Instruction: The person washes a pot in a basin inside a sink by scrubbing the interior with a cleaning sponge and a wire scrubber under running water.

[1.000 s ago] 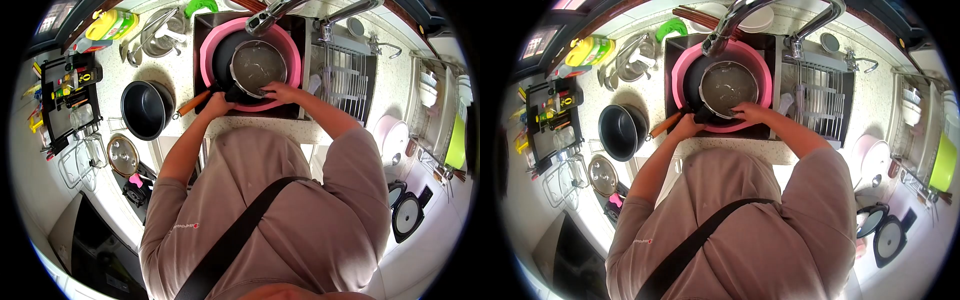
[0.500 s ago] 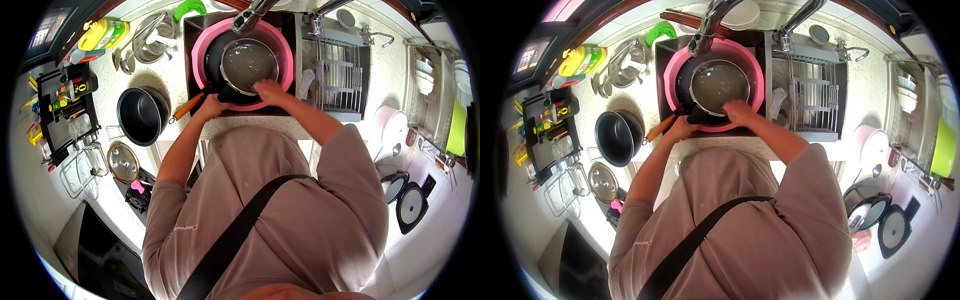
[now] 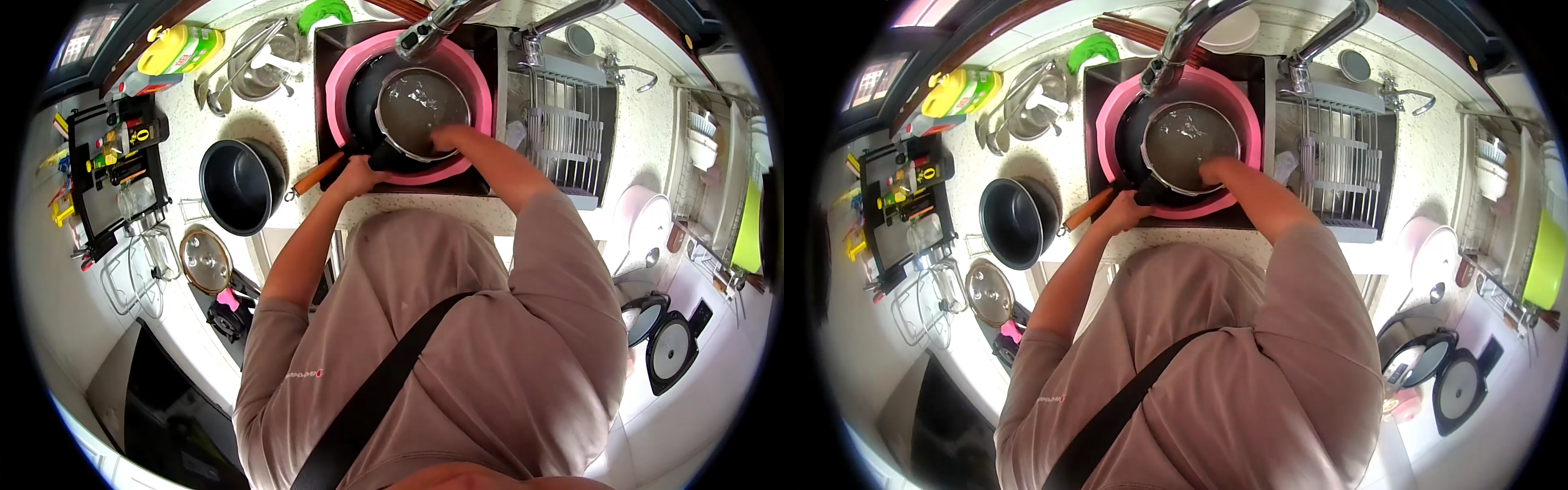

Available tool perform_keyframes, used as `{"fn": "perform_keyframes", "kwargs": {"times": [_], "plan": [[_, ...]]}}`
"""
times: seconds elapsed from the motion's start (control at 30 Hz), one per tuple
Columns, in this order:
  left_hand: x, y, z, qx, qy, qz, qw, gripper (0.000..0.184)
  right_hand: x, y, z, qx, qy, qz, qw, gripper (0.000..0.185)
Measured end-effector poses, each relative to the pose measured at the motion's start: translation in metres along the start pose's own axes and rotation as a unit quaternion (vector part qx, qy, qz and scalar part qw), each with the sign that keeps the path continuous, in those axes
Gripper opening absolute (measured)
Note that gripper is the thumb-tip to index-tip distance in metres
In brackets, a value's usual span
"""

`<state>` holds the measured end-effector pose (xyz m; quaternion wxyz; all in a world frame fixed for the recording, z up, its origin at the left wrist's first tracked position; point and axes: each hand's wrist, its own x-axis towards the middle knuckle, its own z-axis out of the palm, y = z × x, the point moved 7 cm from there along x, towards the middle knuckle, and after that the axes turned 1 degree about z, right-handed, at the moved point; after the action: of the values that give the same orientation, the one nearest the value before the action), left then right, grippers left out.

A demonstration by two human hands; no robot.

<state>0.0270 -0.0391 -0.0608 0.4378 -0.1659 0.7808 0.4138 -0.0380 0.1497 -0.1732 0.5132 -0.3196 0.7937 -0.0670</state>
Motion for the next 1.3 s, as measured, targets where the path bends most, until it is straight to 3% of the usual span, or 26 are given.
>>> {"fn": "perform_keyframes", "kwargs": {"times": [0.07,0.17,0.23,0.37,0.43,0.47,0.53,0.73,0.8,0.93,1.07,1.13,1.2,1.3], "plan": [[0.002,-0.003,0.003,-0.009,-0.001,0.011,1.0,0.033,0.01,0.013,-0.007,-0.081,0.006,0.034,0.996,0.036],[0.004,-0.006,0.003,-0.011,0.004,-0.001,1.0,0.033,0.013,0.024,-0.044,-0.311,0.117,0.08,0.94,0.033],[0.007,-0.009,0.007,-0.006,-0.011,-0.017,1.0,0.031,0.02,0.024,-0.047,-0.433,0.164,0.006,0.886,0.033],[0.008,-0.004,-0.001,0.035,0.022,0.019,0.999,0.043,0.037,0.037,-0.033,-0.396,0.166,0.067,0.901,0.035],[0.007,-0.001,-0.001,0.048,0.008,0.009,0.999,0.045,0.043,0.045,-0.019,-0.26,0.008,0.101,0.96,0.037],[0.006,0.002,0.0,0.049,0.009,0.009,0.999,0.045,0.042,0.042,-0.018,-0.259,0.009,0.101,0.96,0.037],[0.001,0.002,0.001,0.062,0.042,-0.008,0.997,0.042,0.039,0.027,-0.025,-0.542,0.12,0.093,0.827,0.039],[0.012,0.005,-0.003,0.135,0.081,0.125,0.98,0.036,0.029,0.025,-0.02,-0.372,0.068,0.098,0.92,0.04],[0.012,0.01,-0.004,0.141,0.075,0.111,0.981,0.037,0.022,0.021,-0.011,-0.214,-0.009,0.133,0.968,0.04],[0.013,0.006,0.0,0.124,0.059,0.1,0.985,0.037,0.006,0.016,-0.016,-0.049,-0.073,0.178,0.98,0.04],[0.016,-0.005,0.004,0.138,0.084,0.077,0.984,0.036,0.026,0.028,-0.016,-0.287,0.02,0.143,0.947,0.04],[0.021,-0.013,0.008,0.125,0.059,0.058,0.989,0.05,0.024,0.027,-0.013,-0.372,0.048,0.136,0.917,0.041],[0.023,-0.01,0.004,0.132,0.054,0.064,0.988,0.049,0.022,0.027,-0.007,-0.376,0.047,0.147,0.914,0.041],[0.013,0.006,0.0,0.122,0.034,0.057,0.99,0.048,0.021,0.023,0.0,-0.268,0.025,0.166,0.949,0.042]]}}
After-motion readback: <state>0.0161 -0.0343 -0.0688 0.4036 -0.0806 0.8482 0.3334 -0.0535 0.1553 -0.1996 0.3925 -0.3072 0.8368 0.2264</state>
